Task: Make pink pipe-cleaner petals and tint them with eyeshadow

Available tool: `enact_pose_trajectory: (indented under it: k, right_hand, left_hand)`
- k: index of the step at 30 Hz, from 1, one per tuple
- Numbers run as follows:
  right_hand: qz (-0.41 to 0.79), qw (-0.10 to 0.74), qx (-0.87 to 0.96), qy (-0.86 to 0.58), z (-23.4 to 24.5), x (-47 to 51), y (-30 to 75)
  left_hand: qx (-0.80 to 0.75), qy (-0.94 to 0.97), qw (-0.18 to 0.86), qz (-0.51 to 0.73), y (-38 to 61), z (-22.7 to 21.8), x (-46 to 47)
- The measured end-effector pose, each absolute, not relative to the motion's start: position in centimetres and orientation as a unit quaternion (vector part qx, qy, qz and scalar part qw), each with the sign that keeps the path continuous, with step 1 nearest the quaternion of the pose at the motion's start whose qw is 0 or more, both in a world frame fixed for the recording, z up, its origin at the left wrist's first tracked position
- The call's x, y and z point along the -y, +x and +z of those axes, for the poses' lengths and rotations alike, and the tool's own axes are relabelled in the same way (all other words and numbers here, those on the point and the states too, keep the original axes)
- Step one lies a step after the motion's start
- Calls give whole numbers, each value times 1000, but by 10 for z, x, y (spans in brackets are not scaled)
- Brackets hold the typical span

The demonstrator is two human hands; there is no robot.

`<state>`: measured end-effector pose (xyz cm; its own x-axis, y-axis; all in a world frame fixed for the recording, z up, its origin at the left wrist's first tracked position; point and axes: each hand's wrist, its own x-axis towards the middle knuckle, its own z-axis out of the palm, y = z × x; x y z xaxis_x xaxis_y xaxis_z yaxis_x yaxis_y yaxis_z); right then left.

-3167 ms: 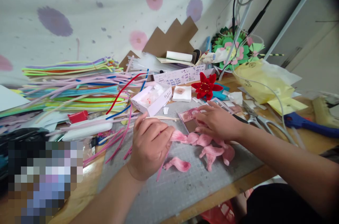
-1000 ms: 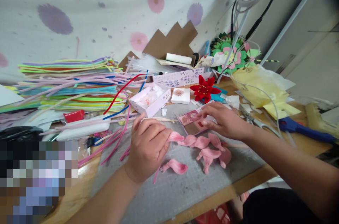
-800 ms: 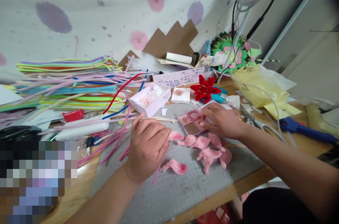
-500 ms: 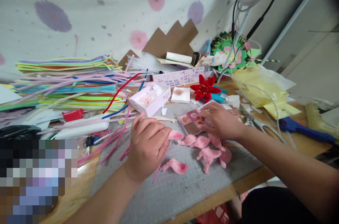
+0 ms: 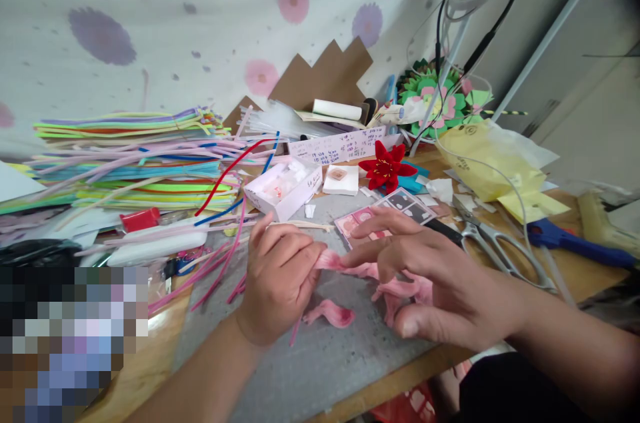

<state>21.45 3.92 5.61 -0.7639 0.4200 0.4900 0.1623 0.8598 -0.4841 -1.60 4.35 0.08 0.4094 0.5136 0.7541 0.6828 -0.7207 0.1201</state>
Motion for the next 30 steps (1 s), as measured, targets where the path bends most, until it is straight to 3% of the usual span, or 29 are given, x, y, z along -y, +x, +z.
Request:
enact_pose_trajectory:
  k: [13, 30]
  right_hand:
    - [17, 265, 945, -193, 46, -32, 213]
    - [162, 304, 917, -203, 53, -35, 212]
  left_hand:
    - [355, -836, 103, -405, -16, 5, -41]
    - [320, -833, 116, -435, -19, 8, -36]
